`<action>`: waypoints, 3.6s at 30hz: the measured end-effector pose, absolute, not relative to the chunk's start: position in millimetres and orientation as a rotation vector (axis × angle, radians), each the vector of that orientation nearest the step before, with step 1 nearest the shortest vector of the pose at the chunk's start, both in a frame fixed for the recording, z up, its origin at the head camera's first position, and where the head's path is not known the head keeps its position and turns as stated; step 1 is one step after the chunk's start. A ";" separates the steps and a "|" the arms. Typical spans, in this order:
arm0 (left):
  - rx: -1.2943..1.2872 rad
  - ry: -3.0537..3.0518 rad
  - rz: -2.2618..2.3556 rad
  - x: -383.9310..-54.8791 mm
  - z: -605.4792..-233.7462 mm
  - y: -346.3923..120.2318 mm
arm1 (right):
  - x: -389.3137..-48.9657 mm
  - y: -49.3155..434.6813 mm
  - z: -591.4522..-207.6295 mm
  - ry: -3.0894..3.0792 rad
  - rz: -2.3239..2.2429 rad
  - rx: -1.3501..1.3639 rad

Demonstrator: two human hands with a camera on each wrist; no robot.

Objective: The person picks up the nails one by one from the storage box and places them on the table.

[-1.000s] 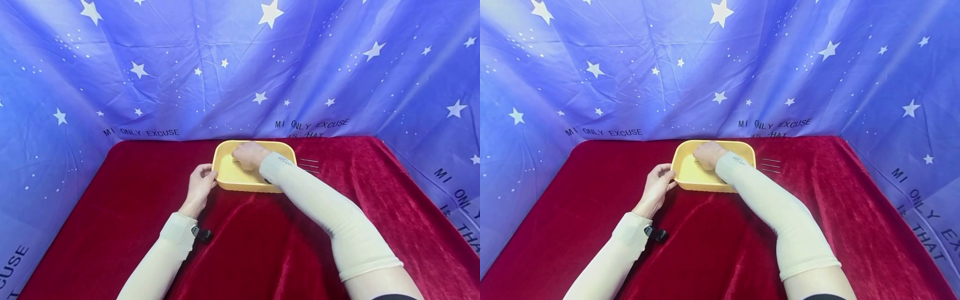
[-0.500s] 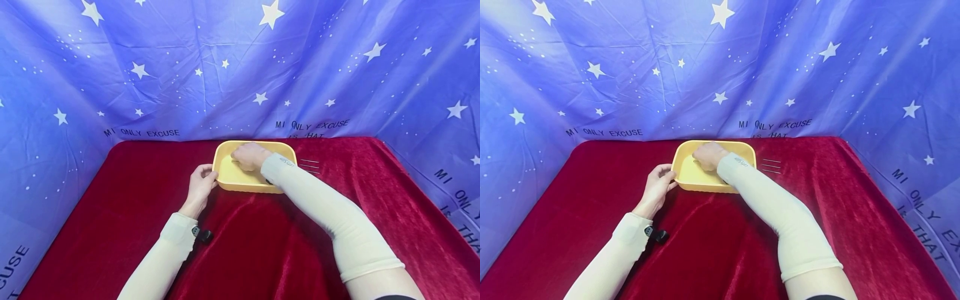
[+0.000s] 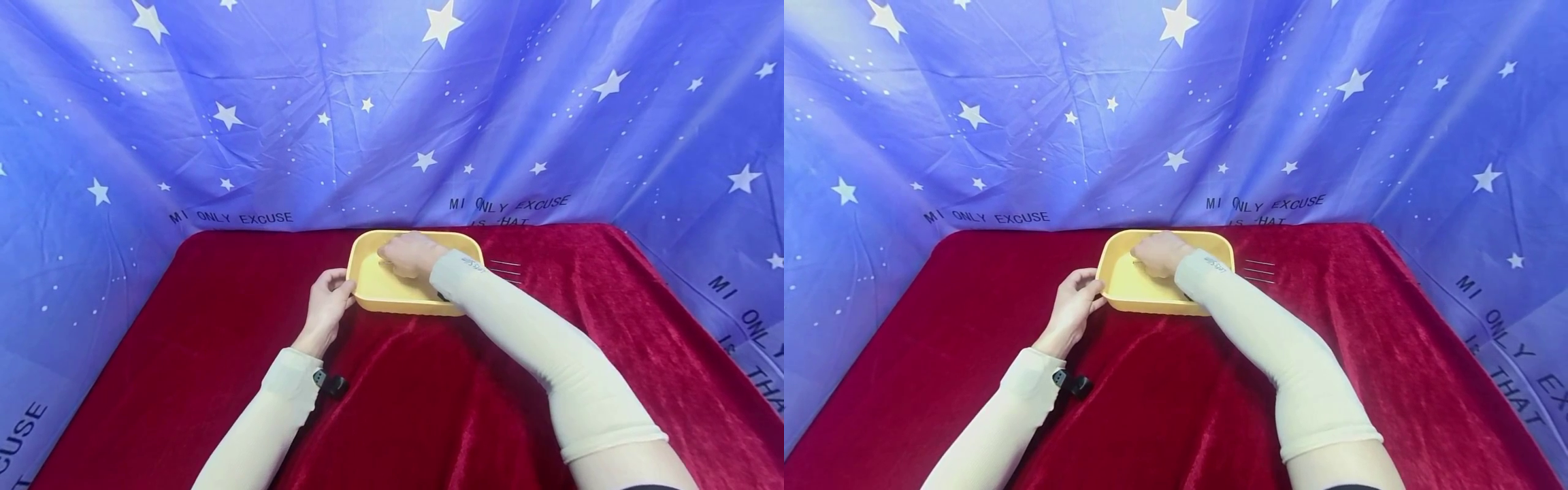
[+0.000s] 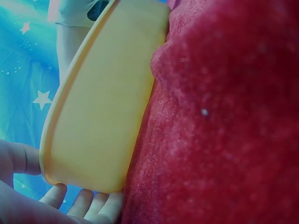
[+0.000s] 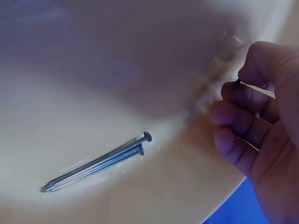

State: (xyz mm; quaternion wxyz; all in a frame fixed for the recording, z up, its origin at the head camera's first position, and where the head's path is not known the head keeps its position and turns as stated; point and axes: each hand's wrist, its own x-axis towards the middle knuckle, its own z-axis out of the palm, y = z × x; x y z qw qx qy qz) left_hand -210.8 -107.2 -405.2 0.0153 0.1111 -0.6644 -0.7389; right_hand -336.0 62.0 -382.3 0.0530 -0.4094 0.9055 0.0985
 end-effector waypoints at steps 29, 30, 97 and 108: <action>0.354 -2.068 -2.289 -209.0 -404.5 -105.5 | -334.4 86.5 -335.8 2.812 0.278 -1.184; 0.353 -2.067 -2.290 -209.2 -404.8 -105.3 | -334.3 88.2 -334.0 2.815 0.269 -1.183; 0.353 -2.062 -2.292 -209.1 -405.9 -105.0 | -292.3 239.2 -334.8 3.069 0.121 -1.103; 0.357 -2.056 -2.295 -209.2 -407.1 -104.4 | -284.3 262.2 -355.9 3.055 0.066 -1.098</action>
